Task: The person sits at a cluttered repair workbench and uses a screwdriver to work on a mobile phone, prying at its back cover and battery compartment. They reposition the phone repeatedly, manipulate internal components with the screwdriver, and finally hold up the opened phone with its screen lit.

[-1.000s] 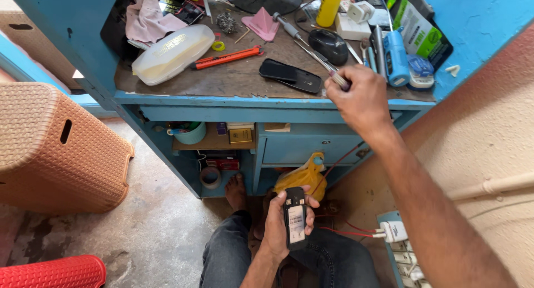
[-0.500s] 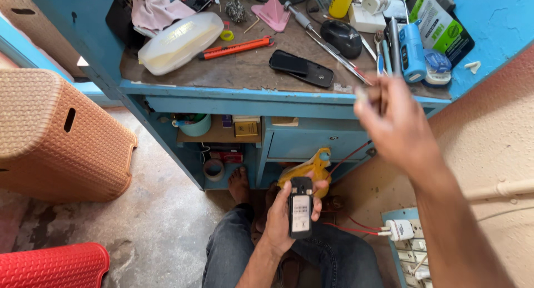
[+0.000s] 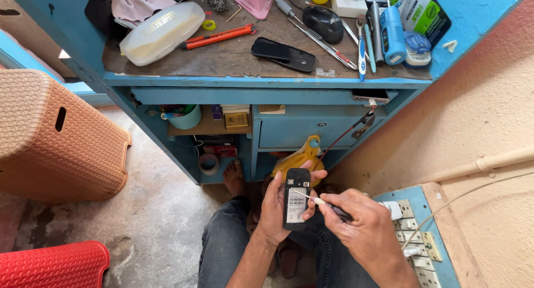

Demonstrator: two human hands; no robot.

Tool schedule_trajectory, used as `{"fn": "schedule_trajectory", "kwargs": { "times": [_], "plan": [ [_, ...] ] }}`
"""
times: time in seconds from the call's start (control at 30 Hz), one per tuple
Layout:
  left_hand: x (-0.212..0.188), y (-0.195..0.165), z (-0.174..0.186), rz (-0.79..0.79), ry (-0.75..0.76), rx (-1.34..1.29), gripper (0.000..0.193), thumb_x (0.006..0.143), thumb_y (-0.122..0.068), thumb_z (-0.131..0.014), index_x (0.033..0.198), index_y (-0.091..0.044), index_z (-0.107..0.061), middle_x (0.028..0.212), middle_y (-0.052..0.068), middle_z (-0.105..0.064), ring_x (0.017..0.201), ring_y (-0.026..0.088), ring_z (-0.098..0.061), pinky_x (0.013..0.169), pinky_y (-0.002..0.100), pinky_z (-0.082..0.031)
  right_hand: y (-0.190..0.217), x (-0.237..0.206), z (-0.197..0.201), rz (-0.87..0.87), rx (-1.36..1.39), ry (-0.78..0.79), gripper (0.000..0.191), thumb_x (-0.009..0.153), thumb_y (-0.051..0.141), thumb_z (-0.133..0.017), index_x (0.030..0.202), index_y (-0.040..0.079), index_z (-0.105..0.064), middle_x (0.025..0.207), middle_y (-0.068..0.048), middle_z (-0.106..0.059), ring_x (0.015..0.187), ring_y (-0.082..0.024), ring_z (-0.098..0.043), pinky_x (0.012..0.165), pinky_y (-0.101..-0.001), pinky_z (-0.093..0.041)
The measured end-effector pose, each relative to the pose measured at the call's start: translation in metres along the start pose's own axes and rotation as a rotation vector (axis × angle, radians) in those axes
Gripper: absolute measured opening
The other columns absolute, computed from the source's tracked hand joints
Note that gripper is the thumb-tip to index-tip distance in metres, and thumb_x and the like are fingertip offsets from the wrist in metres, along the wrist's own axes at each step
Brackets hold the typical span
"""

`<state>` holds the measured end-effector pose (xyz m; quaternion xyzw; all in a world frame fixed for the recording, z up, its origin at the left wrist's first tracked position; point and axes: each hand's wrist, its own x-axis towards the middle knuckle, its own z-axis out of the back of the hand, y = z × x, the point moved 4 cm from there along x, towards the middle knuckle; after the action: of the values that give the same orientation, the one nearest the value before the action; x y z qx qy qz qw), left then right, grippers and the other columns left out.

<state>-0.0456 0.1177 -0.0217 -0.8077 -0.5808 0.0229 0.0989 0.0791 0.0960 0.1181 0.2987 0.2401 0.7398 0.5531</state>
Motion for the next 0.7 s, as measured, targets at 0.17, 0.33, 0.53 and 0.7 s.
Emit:
{"fn": "schedule_trajectory", "kwargs": {
  "times": [0.17, 0.33, 0.53, 0.7],
  "plan": [
    [-0.001, 0.000, 0.001, 0.000, -0.002, 0.039, 0.068, 0.111, -0.049, -0.027, 0.161, -0.004, -0.036, 0.143, 0.023, -0.056, 0.083, 0.016, -0.063, 0.060, 0.027, -0.054, 0.005, 0.003, -0.004, -0.002, 0.014, 0.042, 0.022, 0.081, 0.010, -0.079, 0.103, 0.004, -0.078, 0.075, -0.007, -0.069, 0.060, -0.015, -0.067, 0.053, -0.0279, -0.054],
    [-0.001, -0.002, 0.005, -0.027, -0.039, 0.213, 0.067, 0.111, -0.048, -0.028, 0.163, -0.006, -0.035, 0.140, 0.018, -0.059, 0.081, 0.012, -0.059, 0.059, 0.024, -0.051, 0.015, 0.005, -0.001, 0.233, -0.168, 0.058, 0.023, 0.079, 0.009, -0.079, 0.102, 0.006, -0.077, 0.083, -0.007, -0.069, 0.069, -0.022, -0.069, 0.060, -0.0329, -0.054],
    [-0.001, -0.004, 0.007, -0.037, -0.083, 0.327, 0.067, 0.110, -0.048, -0.028, 0.163, -0.007, -0.033, 0.135, 0.013, -0.061, 0.081, 0.010, -0.057, 0.058, 0.023, -0.048, 0.005, 0.009, 0.000, 0.164, -0.108, 0.149, 0.026, 0.079, 0.008, -0.078, 0.105, 0.008, -0.076, 0.088, -0.007, -0.068, 0.070, -0.021, -0.070, 0.058, -0.0324, -0.056],
    [-0.001, -0.002, 0.004, -0.041, -0.058, 0.276, 0.067, 0.111, -0.047, -0.028, 0.163, -0.004, -0.033, 0.133, 0.014, -0.062, 0.079, 0.011, -0.057, 0.058, 0.023, -0.048, 0.000, 0.004, -0.002, 0.146, -0.069, 0.119, 0.026, 0.080, 0.008, -0.079, 0.105, 0.007, -0.077, 0.088, -0.006, -0.069, 0.069, -0.017, -0.070, 0.059, -0.0294, -0.056]
  ]
}}
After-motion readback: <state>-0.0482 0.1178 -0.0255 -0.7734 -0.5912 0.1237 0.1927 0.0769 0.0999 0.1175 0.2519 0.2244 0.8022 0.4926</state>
